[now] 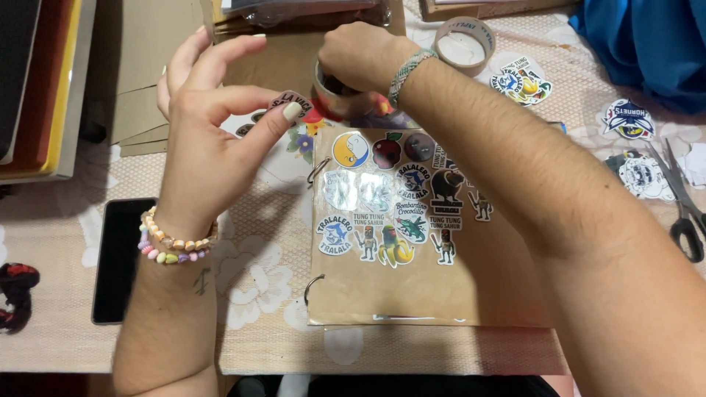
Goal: Peeling the adhesive backing off various stickers and sticking them onto a board to create a collage.
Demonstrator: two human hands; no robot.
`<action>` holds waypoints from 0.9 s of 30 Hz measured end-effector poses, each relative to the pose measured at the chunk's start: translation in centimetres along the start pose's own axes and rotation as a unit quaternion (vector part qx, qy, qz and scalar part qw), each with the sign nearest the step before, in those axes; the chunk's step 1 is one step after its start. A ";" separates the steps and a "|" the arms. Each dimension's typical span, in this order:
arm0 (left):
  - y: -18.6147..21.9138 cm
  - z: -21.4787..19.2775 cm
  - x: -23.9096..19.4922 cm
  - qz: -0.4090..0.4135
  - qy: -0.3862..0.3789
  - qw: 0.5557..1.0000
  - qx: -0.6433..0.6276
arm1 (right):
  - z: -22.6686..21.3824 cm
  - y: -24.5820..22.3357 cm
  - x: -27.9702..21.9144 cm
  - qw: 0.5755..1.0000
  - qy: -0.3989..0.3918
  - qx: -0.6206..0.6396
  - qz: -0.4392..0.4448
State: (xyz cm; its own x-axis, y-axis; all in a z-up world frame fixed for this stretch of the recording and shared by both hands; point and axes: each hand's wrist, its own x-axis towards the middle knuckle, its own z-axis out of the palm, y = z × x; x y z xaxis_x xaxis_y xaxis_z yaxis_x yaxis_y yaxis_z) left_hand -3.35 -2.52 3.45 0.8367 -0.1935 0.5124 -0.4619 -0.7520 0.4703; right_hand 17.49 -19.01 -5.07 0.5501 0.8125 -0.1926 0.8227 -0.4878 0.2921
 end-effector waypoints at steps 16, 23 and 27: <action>0.0 -0.2 -0.2 0.003 -0.021 1.000 -0.003 | -6.0 -2.3 -28.3 0.911 0.392 0.083 -0.099; 2.2 3.8 -0.4 -0.040 -0.109 0.992 -0.052 | 1.5 -9.8 -38.3 0.861 0.500 0.025 -0.091; 4.7 7.0 -1.8 -0.013 -0.165 0.982 -0.087 | 2.2 -9.9 -37.9 0.850 0.523 0.016 -0.061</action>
State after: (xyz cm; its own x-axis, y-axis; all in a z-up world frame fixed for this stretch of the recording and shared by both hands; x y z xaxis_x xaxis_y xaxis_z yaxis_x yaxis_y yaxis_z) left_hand -4.93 -10.09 -0.26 0.8850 -0.3918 0.2514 -0.4591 -0.6453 0.6106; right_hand -11.20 -45.71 -2.69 0.0462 0.6877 0.7245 0.8770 -0.3752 0.3002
